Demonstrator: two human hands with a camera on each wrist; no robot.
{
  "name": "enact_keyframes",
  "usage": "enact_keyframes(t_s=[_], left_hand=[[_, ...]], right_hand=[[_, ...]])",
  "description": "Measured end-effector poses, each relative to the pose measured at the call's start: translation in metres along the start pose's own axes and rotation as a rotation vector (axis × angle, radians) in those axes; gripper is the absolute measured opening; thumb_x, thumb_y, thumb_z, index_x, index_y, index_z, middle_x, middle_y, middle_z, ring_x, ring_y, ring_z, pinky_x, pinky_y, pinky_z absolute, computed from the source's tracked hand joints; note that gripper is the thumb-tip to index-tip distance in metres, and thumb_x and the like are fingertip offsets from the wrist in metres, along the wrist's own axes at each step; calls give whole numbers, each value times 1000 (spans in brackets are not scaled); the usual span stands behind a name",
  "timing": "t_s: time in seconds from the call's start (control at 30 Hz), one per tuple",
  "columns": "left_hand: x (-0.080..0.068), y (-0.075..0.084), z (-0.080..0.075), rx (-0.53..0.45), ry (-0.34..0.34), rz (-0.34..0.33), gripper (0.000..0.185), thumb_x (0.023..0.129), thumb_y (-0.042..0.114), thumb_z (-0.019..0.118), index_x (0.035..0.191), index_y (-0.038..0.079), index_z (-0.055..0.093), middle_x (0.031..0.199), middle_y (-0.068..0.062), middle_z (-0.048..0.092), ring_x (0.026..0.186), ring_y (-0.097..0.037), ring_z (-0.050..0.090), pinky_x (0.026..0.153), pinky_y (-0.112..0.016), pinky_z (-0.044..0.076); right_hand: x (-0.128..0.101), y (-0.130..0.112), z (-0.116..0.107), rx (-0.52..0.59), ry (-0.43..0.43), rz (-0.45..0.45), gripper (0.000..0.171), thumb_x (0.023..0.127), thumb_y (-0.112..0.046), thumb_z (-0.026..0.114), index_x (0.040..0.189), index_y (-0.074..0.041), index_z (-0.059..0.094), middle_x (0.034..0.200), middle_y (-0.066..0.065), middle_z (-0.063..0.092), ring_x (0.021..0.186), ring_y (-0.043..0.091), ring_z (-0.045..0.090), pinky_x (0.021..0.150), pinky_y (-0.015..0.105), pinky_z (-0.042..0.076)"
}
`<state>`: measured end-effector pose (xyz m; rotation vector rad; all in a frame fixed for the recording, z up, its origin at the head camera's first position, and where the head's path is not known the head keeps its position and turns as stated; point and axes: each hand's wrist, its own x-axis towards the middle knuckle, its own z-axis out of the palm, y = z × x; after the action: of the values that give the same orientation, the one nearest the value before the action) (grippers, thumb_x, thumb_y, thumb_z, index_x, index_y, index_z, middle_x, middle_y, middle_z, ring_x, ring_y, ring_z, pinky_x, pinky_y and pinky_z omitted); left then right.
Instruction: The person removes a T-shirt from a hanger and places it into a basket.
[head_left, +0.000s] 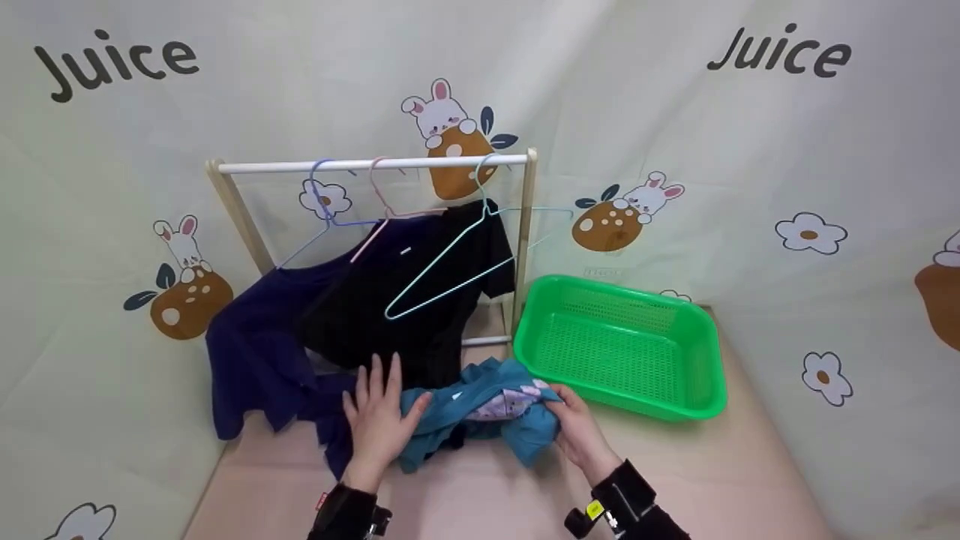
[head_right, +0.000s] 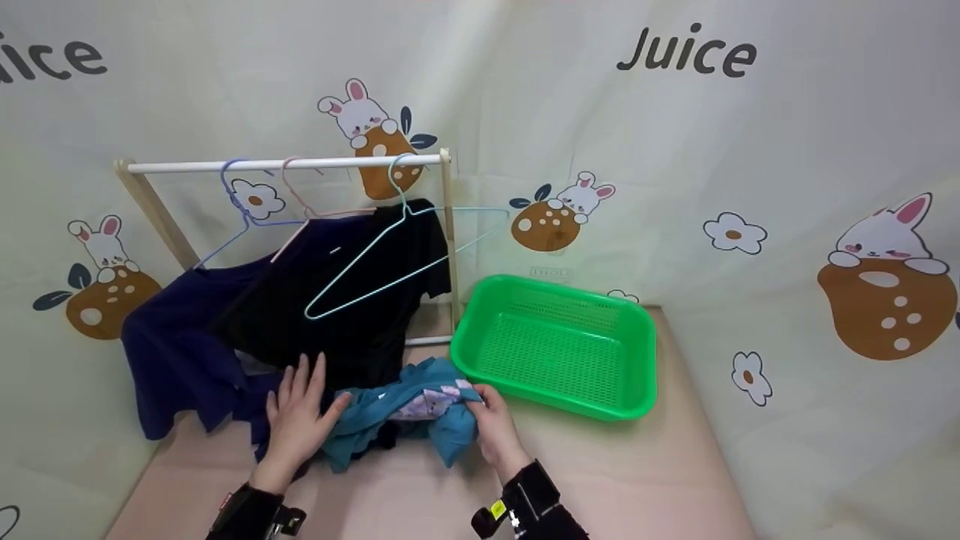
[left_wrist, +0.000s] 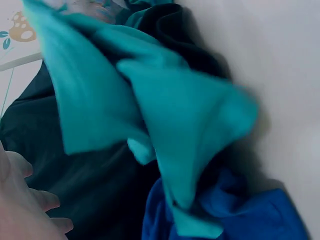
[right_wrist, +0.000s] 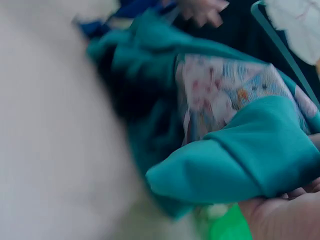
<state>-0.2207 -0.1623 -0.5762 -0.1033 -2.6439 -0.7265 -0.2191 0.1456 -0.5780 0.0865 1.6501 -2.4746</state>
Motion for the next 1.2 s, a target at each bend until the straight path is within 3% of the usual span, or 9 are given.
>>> enact_keyframes(t_s=[0.13,0.3,0.5,0.67,0.83,0.97,1.07,1.2], left_hand=[[2,2,-5,2,23,14,83,91,55,63,155,11,33,157,-25,26,143,-49,19,105,-74,11],[3,3,-7,-10,4,14,83,91,55,62,156,12,31,158,-24,24,144,-48,17,106,-73,9],[2,1,-6,-11,2,13,84,91,55,63,156,12,31,158,-24,25,144,-47,18,106,-72,9],[0,-1,-6,-10,6,9,84,90,55,63,155,12,32,158,-24,24,144,-47,17,107,-72,7],[-4,-5,-6,-3,4,-10,84,90,56,63,155,13,32,158,-24,25,145,-47,16,106,-72,7],[-6,-8,-5,1,0,-16,84,90,56,63,156,13,32,158,-24,24,145,-46,13,106,-72,7],[-7,-9,-6,9,2,-17,85,91,57,62,156,12,31,158,-24,24,145,-47,15,106,-73,8],[-7,-10,-9,24,-1,-31,85,91,58,62,156,13,31,158,-24,24,144,-48,17,106,-73,9]], right_hand=[[-1,-25,12,278,-42,-9,18,104,0,35,107,-4,53,110,9,59,100,16,63,87,32,52],[-1,-61,26,494,-84,-52,26,105,2,31,114,-2,55,118,11,58,105,18,61,93,30,49],[-7,-116,36,588,-212,-170,34,107,-1,30,123,-5,60,127,11,58,115,20,60,100,32,45],[-11,-169,38,618,-277,-347,31,106,-2,38,126,-3,62,130,11,59,118,21,57,100,31,45],[-8,-209,25,667,-278,-502,29,104,-1,44,129,2,58,130,15,57,118,24,56,99,32,45],[-3,-225,4,742,-235,-561,29,103,1,44,130,4,55,130,17,57,117,25,56,98,33,46],[2,-226,-17,819,-184,-558,29,102,4,46,130,5,54,129,17,57,115,26,57,97,34,47],[7,-220,-47,884,-67,-477,38,101,6,46,139,0,45,131,13,55,118,24,54,100,33,45]])
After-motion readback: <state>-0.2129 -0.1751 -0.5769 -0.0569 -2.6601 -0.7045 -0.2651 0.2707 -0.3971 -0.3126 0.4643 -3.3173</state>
